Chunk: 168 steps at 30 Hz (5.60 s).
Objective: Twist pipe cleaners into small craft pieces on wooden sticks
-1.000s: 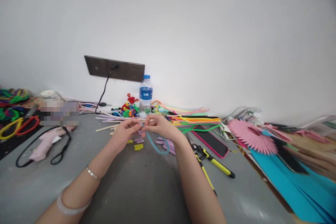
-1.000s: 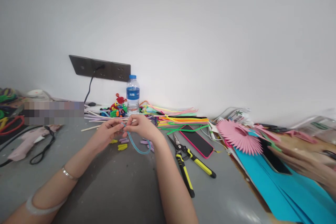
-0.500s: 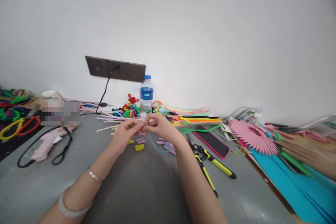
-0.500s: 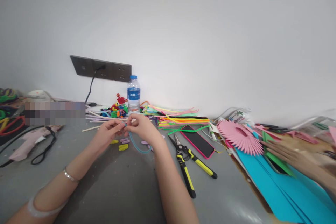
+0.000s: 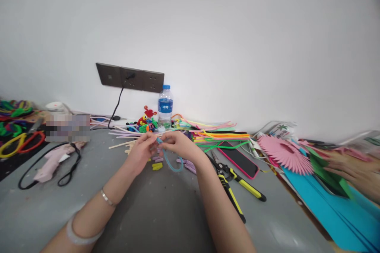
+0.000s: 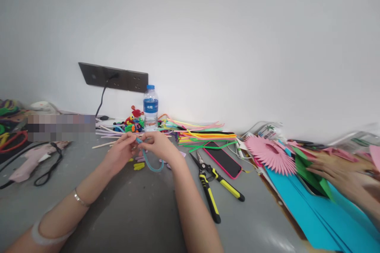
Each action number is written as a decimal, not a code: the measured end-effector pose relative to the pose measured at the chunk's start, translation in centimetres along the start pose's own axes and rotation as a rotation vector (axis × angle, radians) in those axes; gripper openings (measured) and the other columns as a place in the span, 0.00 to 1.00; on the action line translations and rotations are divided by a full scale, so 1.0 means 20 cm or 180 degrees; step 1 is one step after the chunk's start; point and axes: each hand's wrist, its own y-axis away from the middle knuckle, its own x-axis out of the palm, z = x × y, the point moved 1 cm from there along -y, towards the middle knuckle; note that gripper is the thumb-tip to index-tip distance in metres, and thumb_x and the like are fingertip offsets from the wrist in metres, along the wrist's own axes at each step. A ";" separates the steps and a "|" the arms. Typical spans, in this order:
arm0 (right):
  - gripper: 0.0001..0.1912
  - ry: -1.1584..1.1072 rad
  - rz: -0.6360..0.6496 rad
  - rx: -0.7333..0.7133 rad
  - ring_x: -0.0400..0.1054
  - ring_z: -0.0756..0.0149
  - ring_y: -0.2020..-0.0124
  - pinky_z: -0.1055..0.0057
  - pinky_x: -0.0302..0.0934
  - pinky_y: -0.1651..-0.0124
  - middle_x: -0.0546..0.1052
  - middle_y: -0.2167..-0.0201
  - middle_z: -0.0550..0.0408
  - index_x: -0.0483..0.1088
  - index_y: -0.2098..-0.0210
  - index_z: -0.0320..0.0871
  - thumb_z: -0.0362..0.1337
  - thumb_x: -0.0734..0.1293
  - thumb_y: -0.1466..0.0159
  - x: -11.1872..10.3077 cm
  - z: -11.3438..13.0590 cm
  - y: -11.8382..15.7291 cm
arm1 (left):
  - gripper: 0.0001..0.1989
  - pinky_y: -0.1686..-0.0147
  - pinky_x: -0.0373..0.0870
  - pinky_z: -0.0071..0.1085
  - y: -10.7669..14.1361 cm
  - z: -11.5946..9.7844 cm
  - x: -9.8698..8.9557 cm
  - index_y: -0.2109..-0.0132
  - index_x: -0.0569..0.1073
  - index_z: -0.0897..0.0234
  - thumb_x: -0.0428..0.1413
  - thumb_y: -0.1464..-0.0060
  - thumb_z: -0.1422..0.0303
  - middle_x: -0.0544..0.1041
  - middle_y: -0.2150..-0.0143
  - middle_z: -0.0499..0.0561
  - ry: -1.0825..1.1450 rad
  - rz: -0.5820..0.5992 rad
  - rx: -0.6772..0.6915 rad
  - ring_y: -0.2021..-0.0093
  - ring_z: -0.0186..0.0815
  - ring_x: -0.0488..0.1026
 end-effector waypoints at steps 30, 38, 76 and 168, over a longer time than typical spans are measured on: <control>0.24 -0.2250 -0.1747 -0.0883 0.63 0.75 0.80 0.78 0.58 0.79 0.75 0.75 0.56 0.63 0.83 0.42 0.52 0.74 0.46 -0.10 -0.06 -0.09 | 0.13 0.81 0.71 0.17 -0.05 -0.10 -0.04 0.70 0.74 0.68 0.52 0.38 0.80 0.79 0.75 0.49 0.0473 -0.1048 -0.0192 0.76 0.28 0.78; 0.24 -0.2490 -0.3251 -0.1448 0.56 0.79 0.83 0.83 0.53 0.80 0.64 0.84 0.66 0.58 0.80 0.43 0.47 0.73 0.42 -0.33 0.01 0.06 | 0.11 0.72 0.76 0.17 -0.10 -0.17 -0.17 0.70 0.74 0.67 0.54 0.40 0.81 0.80 0.75 0.48 0.0719 -0.1293 0.0395 0.74 0.26 0.79; 0.18 -0.0586 -0.1351 0.1569 0.73 0.51 0.60 0.55 0.63 0.52 0.77 0.63 0.48 0.64 0.60 0.44 0.49 0.62 0.45 -0.13 -0.08 0.98 | 0.23 0.71 0.72 0.22 -0.12 -0.10 -0.19 0.67 0.76 0.64 0.73 0.66 0.54 0.81 0.70 0.51 -0.0580 -0.0400 0.0803 0.67 0.34 0.78; 0.26 0.3126 -0.2558 0.1164 0.67 0.46 0.50 0.51 0.59 0.47 0.74 0.50 0.45 0.69 0.46 0.46 0.51 0.67 0.40 -0.17 -0.55 0.95 | 0.13 0.67 0.66 0.30 -0.24 -0.17 -0.38 0.62 0.72 0.63 0.59 0.51 0.60 0.78 0.66 0.50 -0.2676 -0.1385 0.2223 0.71 0.34 0.70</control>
